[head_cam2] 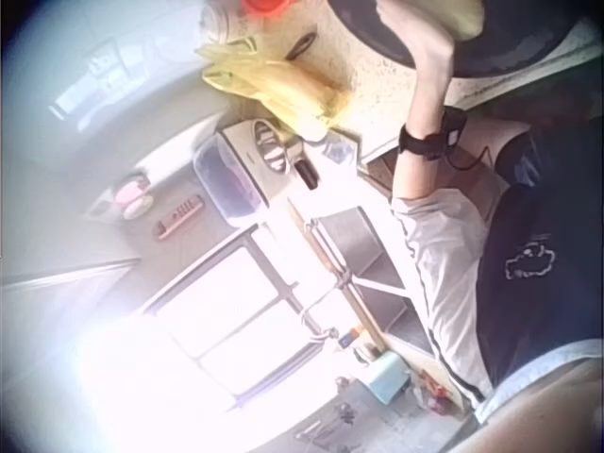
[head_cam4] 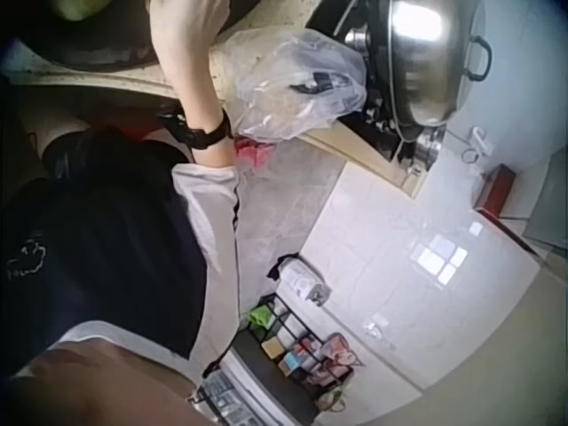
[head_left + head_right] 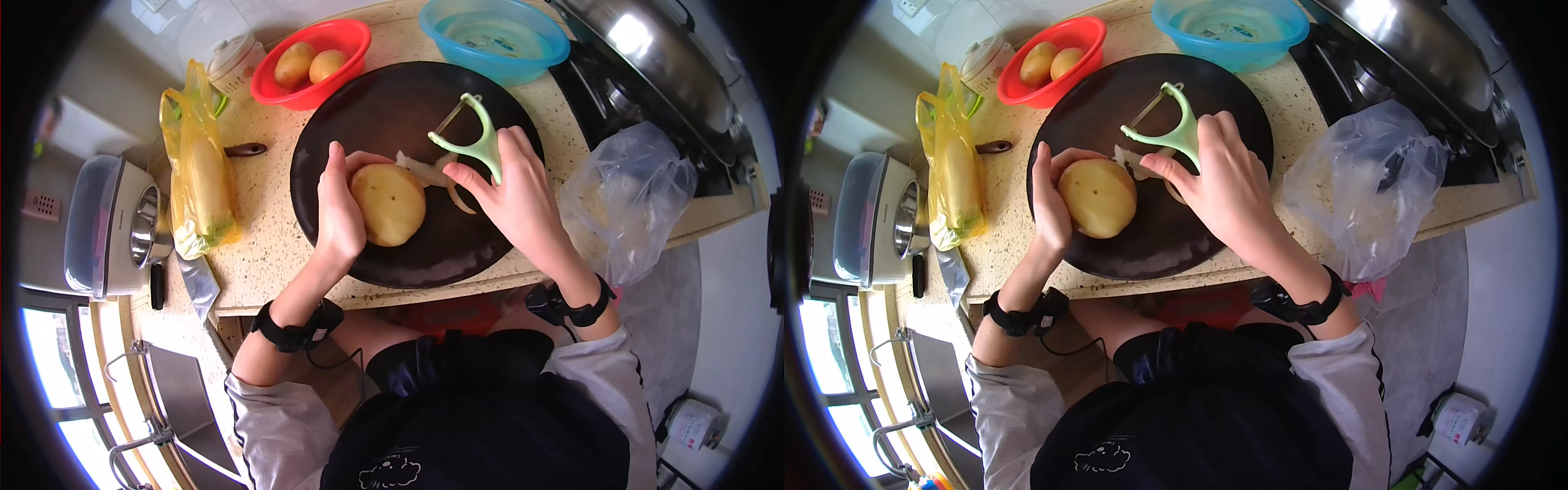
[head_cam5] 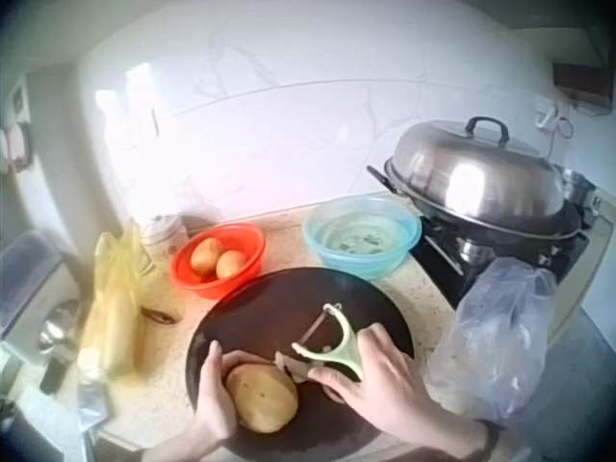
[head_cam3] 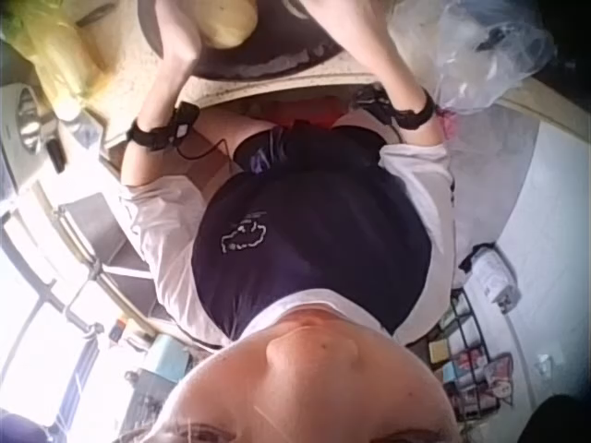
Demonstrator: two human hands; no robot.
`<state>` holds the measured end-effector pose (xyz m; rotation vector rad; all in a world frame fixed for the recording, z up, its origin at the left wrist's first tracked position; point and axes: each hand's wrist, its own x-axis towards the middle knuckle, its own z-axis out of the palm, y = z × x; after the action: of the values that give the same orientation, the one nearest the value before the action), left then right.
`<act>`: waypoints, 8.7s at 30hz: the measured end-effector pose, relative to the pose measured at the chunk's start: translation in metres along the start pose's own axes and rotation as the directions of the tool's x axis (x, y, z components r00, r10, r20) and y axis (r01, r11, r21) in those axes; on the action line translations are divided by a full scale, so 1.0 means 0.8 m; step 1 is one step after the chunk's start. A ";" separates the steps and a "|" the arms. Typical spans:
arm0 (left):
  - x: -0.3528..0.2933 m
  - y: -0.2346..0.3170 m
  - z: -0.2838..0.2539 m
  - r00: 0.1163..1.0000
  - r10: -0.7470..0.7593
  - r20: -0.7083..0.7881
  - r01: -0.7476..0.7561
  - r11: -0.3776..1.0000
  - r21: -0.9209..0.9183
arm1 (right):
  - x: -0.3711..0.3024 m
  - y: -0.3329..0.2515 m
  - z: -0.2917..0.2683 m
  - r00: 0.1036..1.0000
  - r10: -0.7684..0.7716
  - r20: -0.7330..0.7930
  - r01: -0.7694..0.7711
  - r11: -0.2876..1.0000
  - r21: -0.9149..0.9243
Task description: Peel potatoes in a kitchen.
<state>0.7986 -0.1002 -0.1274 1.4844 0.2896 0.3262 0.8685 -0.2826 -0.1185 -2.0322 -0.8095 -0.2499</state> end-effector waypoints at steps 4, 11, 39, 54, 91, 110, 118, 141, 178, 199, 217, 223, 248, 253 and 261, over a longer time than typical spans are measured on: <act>-0.002 0.002 -0.001 0.997 -0.009 0.074 0.005 0.998 0.062 | -0.003 -0.025 -0.019 0.990 -0.055 0.128 0.070 0.991 -0.112; -0.007 0.009 0.011 0.998 -0.051 0.021 0.052 0.998 -0.030 | -0.004 -0.026 -0.005 0.929 -0.363 0.070 0.367 0.929 -0.048; -0.004 0.009 0.013 1.000 -0.015 -0.018 0.018 0.990 0.141 | -0.012 -0.066 -0.020 0.927 -0.248 0.280 0.343 0.862 -0.372; -0.001 0.003 0.012 0.999 -0.040 -0.021 0.041 0.996 0.080 | -0.032 -0.069 -0.020 0.937 -0.263 0.230 0.342 0.830 -0.442; 0.008 0.000 -0.013 0.989 -0.127 0.078 0.133 0.989 -0.072 | -0.015 -0.021 -0.039 0.997 -0.065 0.033 0.068 0.993 -0.092; -0.013 0.022 -0.001 0.985 -0.173 0.029 0.173 0.985 -0.004 | 0.006 -0.025 -0.021 0.943 -0.320 0.096 0.309 0.945 0.111; -0.011 0.021 0.008 0.997 -0.082 0.003 0.082 0.996 0.044 | 0.013 -0.042 -0.019 0.913 -0.367 0.178 0.386 0.918 -0.088; -0.013 0.013 0.008 0.999 0.013 -0.053 -0.005 0.989 0.147 | -0.009 -0.058 -0.024 0.922 -0.285 0.263 0.357 0.889 -0.288; -0.003 -0.006 -0.009 0.976 -0.142 -0.164 0.112 0.977 -0.179 | -0.006 -0.024 -0.044 0.992 -0.123 0.014 0.117 0.897 -0.425; -0.009 0.003 0.004 0.986 -0.063 -0.153 0.062 0.998 -0.012 | 0.001 -0.050 -0.031 0.943 -0.241 0.228 0.255 0.966 -0.032; -0.004 -0.002 0.001 0.974 -0.164 -0.157 0.137 0.976 -0.169 | -0.035 -0.034 0.011 0.948 -0.316 0.038 0.318 0.943 -0.095; -0.002 -0.001 -0.002 0.964 -0.210 -0.163 0.174 0.962 -0.208 | -0.052 -0.041 0.019 0.974 -0.227 0.028 0.228 0.972 -0.057; 0.005 -0.009 -0.021 0.929 -0.358 -0.093 0.291 0.863 -0.412 | -0.098 -0.034 0.050 0.975 -0.219 -0.025 0.207 0.951 -0.230; 0.008 -0.013 -0.022 0.930 -0.356 -0.088 0.294 0.866 -0.404 | -0.102 -0.035 0.052 0.977 -0.210 -0.043 0.193 0.949 -0.251; 0.009 -0.010 -0.020 0.925 -0.355 -0.132 0.274 0.867 -0.415 | -0.100 -0.036 0.046 0.976 -0.218 -0.001 0.209 0.936 -0.282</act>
<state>0.7993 -0.0833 -0.1366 0.9872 0.5924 0.2524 0.7845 -0.2779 -0.1572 -2.1951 -1.0242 -0.5473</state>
